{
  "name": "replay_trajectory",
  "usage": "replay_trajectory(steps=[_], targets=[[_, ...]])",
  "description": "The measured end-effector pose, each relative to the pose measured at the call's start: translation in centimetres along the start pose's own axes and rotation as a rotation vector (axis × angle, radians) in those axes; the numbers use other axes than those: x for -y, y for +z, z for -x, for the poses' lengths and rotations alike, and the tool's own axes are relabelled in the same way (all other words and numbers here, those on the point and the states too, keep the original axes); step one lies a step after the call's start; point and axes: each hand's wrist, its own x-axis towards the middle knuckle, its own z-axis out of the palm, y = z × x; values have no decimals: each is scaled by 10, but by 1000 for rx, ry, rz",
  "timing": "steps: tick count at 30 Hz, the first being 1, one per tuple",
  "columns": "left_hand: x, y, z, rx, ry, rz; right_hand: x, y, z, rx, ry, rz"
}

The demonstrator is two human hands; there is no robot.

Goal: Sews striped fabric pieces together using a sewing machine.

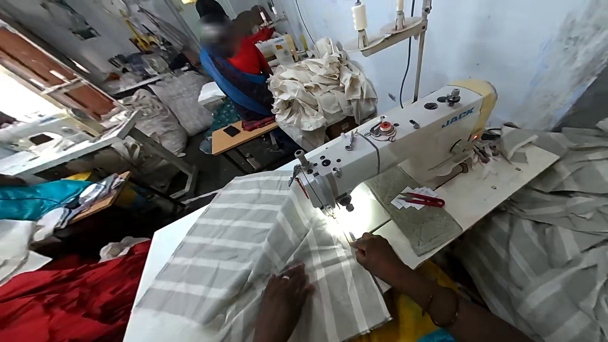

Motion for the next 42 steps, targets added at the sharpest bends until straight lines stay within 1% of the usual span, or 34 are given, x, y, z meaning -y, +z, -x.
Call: replay_trajectory(steps=[1,2,4,5,6,7,9,11,15,17,19,22,26,28,30,32,33,35,36,37,40,42], targets=[[-27,-16,-9,101,-55,-60,1,1,1,-8,10,3],[-58,-23,-14,172,-73,-70,0,3,2,-16,16,4],[-115,-15,-9,223,14,17,1,4,4,-21,16,25],[-138,-8,-4,264,50,69,1,4,5,-14,18,37],[-154,3,3,246,83,105,2,4,6,-18,14,48],[-164,15,10,166,103,117,2,6,7,-31,5,56],[-172,33,18,13,105,93,2,9,9,-55,-15,76],[-173,44,19,-68,92,19,6,7,9,-29,-3,108],[-172,49,17,-106,34,-106,18,3,14,53,43,187],[-162,56,10,-192,51,-115,22,2,18,83,69,202],[-146,66,2,-270,86,-65,22,1,16,86,68,198],[-124,77,-14,-295,99,-29,16,1,5,56,38,166],[-110,77,-47,-352,66,16,12,-5,-25,-31,-12,167],[-104,69,-64,-363,47,-34,9,-4,-37,-89,-68,188],[-94,63,-77,-365,102,-93,5,-4,-43,-119,-114,185],[-83,64,-86,-398,183,-97,1,-13,-46,-83,-108,91],[-79,66,-88,-411,205,-76,-1,-20,-47,-65,-67,-25],[-78,70,-85,-423,189,-22,-4,-26,-48,-88,87,-280],[-81,70,-83,-424,166,-12,-3,-26,-49,-115,150,-327],[-83,70,-82,-421,149,-11,-2,-23,-49,-148,160,-305],[-83,71,-80,-432,164,-7,4,-11,-47,-229,39,-66],[-81,71,-79,-454,176,-22,11,-9,-48,-195,56,66]])
